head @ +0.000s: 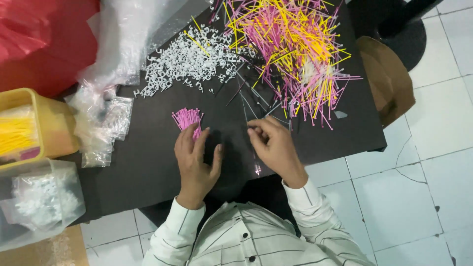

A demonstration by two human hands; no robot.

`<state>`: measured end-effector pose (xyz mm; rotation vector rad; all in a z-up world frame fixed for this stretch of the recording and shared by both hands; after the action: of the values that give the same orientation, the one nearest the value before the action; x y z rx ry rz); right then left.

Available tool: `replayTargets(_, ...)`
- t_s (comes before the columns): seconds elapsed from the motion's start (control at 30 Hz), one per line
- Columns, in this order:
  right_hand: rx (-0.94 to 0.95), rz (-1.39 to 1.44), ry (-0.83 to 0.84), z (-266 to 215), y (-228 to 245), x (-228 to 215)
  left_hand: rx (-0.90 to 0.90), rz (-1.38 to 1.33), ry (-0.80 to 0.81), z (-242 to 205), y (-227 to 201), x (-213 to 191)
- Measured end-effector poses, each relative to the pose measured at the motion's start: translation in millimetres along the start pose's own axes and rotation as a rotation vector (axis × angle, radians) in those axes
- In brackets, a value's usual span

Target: Sorting pink plastic sticks from a multi-colored pile and bundling them together for packaging.

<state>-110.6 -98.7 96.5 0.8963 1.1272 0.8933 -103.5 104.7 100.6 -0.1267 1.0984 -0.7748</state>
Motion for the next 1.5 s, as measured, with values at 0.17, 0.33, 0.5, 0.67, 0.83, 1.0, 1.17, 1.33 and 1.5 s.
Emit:
replayTargets(0.17,0.058,-0.191,-0.227,-2,-14,-83,0.022,0.041,0.138,28,-39,44)
replayTargets(0.33,0.145,-0.302,-0.376,-12,-29,-119,0.021,0.120,0.228,39,-55,87)
replayTargets(0.5,0.201,-0.364,-0.313,-7,-52,-99,0.084,0.059,0.276,45,-66,95)
replayTargets(0.67,0.142,-0.338,-0.308,-1,-55,-89,0.105,-0.038,0.260,44,-56,95)
replayTargets(0.83,0.118,-0.323,-0.347,-9,-66,-91,0.090,-0.149,0.250,42,-49,92)
replayTargets(1.0,0.172,-0.178,-0.422,-16,-61,-100,0.106,-0.164,0.186,40,-47,90)
replayTargets(1.17,0.241,-0.039,-0.412,-20,-68,-100,0.142,-0.163,0.128,39,-48,88)
replayTargets(1.33,0.284,0.178,-0.390,-20,-103,-97,0.191,-0.161,0.077,37,-52,84)
replayTargets(1.5,0.293,0.446,-0.461,-25,-95,-93,0.201,-0.176,0.022,30,-54,85)
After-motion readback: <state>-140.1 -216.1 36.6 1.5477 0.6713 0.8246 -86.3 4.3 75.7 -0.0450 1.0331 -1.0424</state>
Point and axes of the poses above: each hand's wrist, its own z-axis towards the middle knuckle, its own x-axis out of the palm, y = z × x, the point moved 8 cm from there along z, towards the middle knuckle, and after that the axes turned 11 degrees about z, right-handed, at the moved point
